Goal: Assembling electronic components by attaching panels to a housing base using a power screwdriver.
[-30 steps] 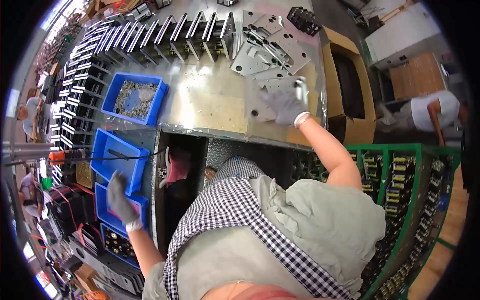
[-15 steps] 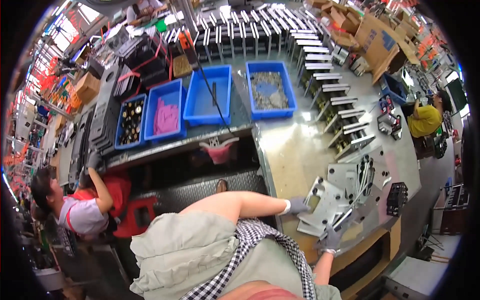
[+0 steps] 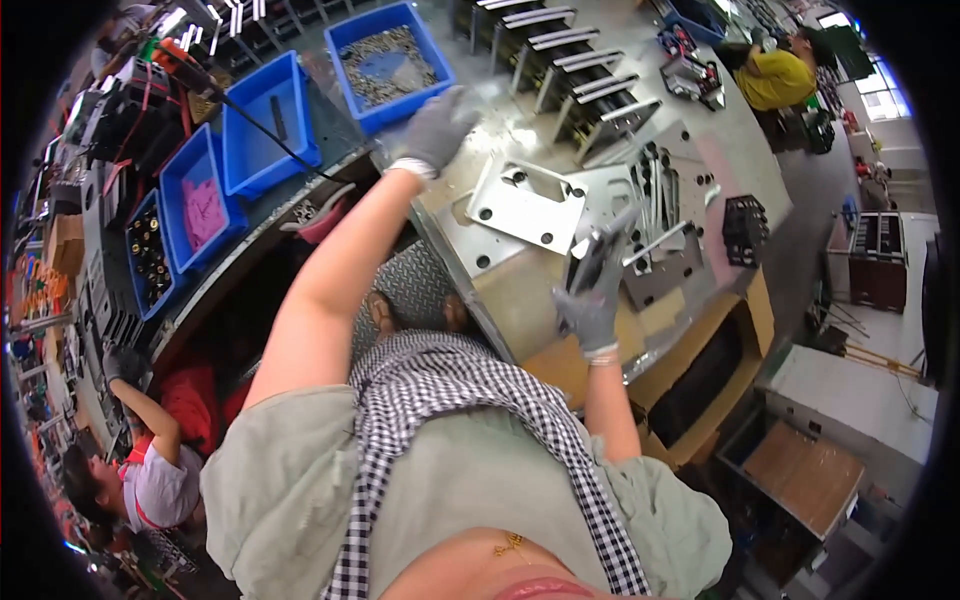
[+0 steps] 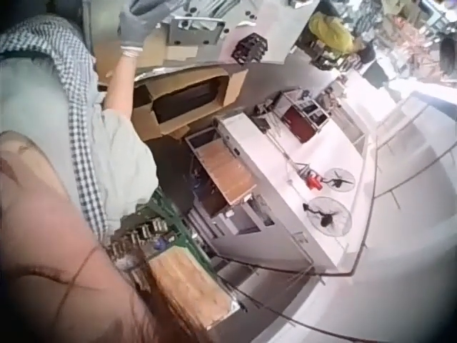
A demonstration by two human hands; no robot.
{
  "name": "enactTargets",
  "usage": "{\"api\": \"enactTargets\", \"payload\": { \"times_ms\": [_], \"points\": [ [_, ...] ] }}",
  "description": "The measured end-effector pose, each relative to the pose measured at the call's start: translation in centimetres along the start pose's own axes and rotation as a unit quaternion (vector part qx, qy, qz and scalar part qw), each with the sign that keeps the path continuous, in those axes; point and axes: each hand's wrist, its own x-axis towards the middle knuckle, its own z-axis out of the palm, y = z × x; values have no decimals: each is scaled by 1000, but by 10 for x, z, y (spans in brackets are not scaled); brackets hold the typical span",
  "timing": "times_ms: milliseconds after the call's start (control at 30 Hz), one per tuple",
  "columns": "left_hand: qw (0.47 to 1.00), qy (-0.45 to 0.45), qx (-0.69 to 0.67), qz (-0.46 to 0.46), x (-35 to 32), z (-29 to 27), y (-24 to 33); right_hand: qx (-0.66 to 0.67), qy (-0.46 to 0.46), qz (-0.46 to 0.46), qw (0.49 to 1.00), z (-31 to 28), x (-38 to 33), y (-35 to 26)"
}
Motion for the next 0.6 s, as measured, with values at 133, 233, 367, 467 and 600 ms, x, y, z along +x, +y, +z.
{"api": "enactTargets", "payload": {
  "times_ms": [133,233,367,467,600],
  "points": [
    [998,4,-19,-59,-77,-37,-44,-161,-157,-98,969,1,74,2],
    [978,-11,-94,-186,-144,-49,-67,-263,-307,-182,896,51,116,6],
    [968,23,-61,-242,-208,-84,-77,-398,-422,-202,789,93,139,5],
    [962,61,-47,-261,-237,-114,-74,-351,-454,-150,805,87,146,2],
    [944,116,-60,-302,-251,-139,-73,-293,-431,-286,804,78,130,2]
  ]
}}
